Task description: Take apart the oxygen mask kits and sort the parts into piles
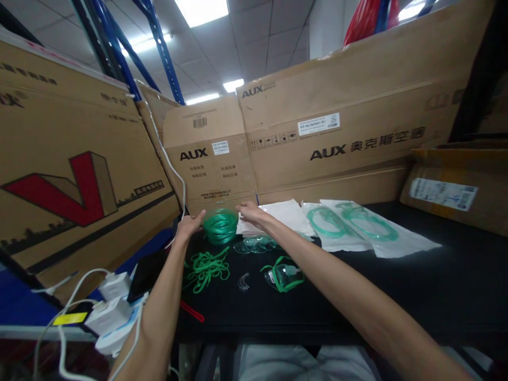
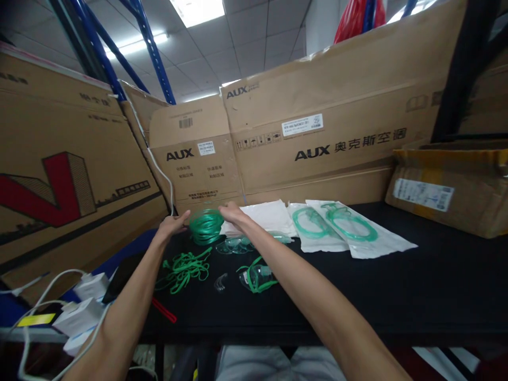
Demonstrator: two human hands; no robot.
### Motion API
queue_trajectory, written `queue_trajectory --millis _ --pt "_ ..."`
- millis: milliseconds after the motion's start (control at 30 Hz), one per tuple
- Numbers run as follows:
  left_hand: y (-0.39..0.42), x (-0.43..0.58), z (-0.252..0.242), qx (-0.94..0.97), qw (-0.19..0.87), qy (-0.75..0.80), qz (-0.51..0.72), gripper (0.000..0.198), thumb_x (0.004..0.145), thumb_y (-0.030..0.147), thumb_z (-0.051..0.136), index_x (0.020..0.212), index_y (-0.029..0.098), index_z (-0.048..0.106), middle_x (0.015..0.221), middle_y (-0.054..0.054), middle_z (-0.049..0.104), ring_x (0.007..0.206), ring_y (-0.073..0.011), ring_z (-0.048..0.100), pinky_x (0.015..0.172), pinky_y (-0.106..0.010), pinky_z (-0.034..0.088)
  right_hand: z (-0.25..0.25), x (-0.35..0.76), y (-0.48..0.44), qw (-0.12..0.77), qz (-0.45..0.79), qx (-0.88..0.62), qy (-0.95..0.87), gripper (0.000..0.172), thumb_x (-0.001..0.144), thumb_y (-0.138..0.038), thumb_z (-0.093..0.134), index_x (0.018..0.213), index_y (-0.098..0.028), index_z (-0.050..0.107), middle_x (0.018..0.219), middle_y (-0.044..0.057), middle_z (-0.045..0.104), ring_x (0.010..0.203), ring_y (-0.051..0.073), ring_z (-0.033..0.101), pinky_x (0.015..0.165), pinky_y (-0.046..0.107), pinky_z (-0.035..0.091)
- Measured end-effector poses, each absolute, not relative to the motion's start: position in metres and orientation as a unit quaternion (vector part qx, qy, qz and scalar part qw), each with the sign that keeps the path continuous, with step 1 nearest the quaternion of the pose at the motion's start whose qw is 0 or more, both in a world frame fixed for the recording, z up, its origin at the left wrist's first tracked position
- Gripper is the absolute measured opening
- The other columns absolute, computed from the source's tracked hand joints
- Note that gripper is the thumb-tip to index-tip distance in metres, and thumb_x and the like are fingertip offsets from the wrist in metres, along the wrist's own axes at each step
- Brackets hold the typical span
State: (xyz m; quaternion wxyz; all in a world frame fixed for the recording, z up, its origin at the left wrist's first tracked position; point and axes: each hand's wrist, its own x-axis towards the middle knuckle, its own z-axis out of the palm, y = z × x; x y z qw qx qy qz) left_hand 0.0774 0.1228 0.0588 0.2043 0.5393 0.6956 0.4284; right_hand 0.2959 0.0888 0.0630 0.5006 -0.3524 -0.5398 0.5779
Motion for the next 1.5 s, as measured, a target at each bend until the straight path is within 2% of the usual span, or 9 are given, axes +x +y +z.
queue_trajectory --millis 133,233,333,467,600,800,967,1167,1500 --pt "0.089 0.078 0.062 0.592 0.12 0.688 0.402 0.046 0.088 0.046 0.066 0.115 0.008 0.069 0.124 -0.022 0.066 0.13 -0.0415 0.049 0.107 -0.051 0.035 0.068 0.341 0.045 0.485 0.465 -0.399 -0.624 0.021 0.098 -0.025 0.057 0.113 -0.015 0.068 0.121 0.01 0.067 0.105 0.022 0.065 0.091 0.04 0.053" --pt "0.049 0.094 0.056 0.667 0.124 0.632 0.375 0.045 0.088 0.053 0.061 0.112 0.018 0.074 0.111 -0.012 0.076 0.114 -0.0354 0.063 0.097 -0.038 0.042 0.062 0.382 -0.004 0.432 0.396 -0.42 -0.693 0.024 0.098 -0.029 0.055 0.095 -0.015 0.075 0.095 0.007 0.074 0.084 0.021 0.066 0.08 0.035 0.052" --pt "0.012 0.122 0.051 0.747 0.171 0.561 0.313 0.042 0.083 0.061 0.061 0.08 0.023 0.08 0.078 -0.004 0.078 0.078 -0.0263 0.07 0.073 -0.028 0.046 0.043 0.41 -0.044 0.38 0.328 -0.453 -0.737 0.027 0.092 -0.034 0.064 0.075 -0.016 0.075 0.068 0.003 0.068 0.073 0.022 0.062 0.08 0.037 0.047" --pt "-0.022 0.158 0.042 0.838 0.215 0.461 0.199 0.051 0.09 0.061 0.049 0.071 0.023 0.077 0.068 -0.002 0.075 0.064 -0.0211 0.066 0.059 -0.025 0.04 0.006 0.416 -0.069 0.321 0.225 -0.506 -0.769 0.028 0.088 -0.037 0.068 0.108 -0.02 0.075 0.099 0.007 0.073 0.098 0.027 0.064 0.09 0.038 0.045" --pt "-0.034 0.174 0.03 0.853 0.251 0.43 0.155 0.041 0.091 0.055 0.053 0.088 0.023 0.08 0.078 -0.003 0.077 0.071 -0.0208 0.068 0.062 -0.024 0.042 -0.015 0.404 -0.074 0.297 0.21 -0.526 -0.769 0.041 0.083 -0.042 0.074 0.12 -0.023 0.07 0.115 0.007 0.071 0.116 0.027 0.06 0.099 0.035 0.044" --pt "-0.033 0.181 0.028 0.838 0.249 0.413 0.255 0.039 0.089 0.047 0.062 0.115 0.022 0.075 0.088 -0.004 0.077 0.08 -0.0226 0.069 0.075 -0.028 0.048 -0.001 0.396 -0.074 0.327 0.209 -0.548 -0.741 0.039 0.085 -0.048 0.07 0.112 -0.02 0.074 0.107 0.009 0.074 0.104 0.029 0.064 0.089 0.037 0.048" --pt "-0.038 0.19 0.027 0.777 0.387 0.346 0.357 0.05 0.088 0.043 0.067 0.132 0.022 0.059 0.111 -0.007 0.073 0.102 -0.0228 0.068 0.088 -0.031 0.051 0.016 0.398 -0.075 0.415 0.249 -0.495 -0.721 0.03 0.091 -0.04 0.064 0.109 -0.019 0.076 0.096 0.005 0.077 0.089 0.025 0.068 0.08 0.034 0.051" --pt "-0.042 0.206 0.01 0.73 0.491 0.325 0.348 0.057 0.083 0.035 0.073 0.131 0.021 0.045 0.091 -0.003 0.073 0.081 -0.0178 0.07 0.077 -0.029 0.052 0.014 0.401 -0.076 0.445 0.252 -0.51 -0.692 0.031 0.088 -0.032 0.064 0.113 -0.016 0.074 0.098 0.006 0.078 0.081 0.023 0.069 0.072 0.032 0.053" --pt "-0.042 0.198 0.023 0.776 0.392 0.348 0.351 0.05 0.084 0.043 0.071 0.126 0.02 0.058 0.081 0.002 0.062 0.068 -0.0134 0.059 0.065 -0.024 0.047 0.02 0.404 -0.081 0.499 0.356 -0.466 -0.638 0.037 0.084 -0.038 0.069 0.114 -0.015 0.069 0.111 0.01 0.075 0.095 0.024 0.072 0.084 0.034 0.056"
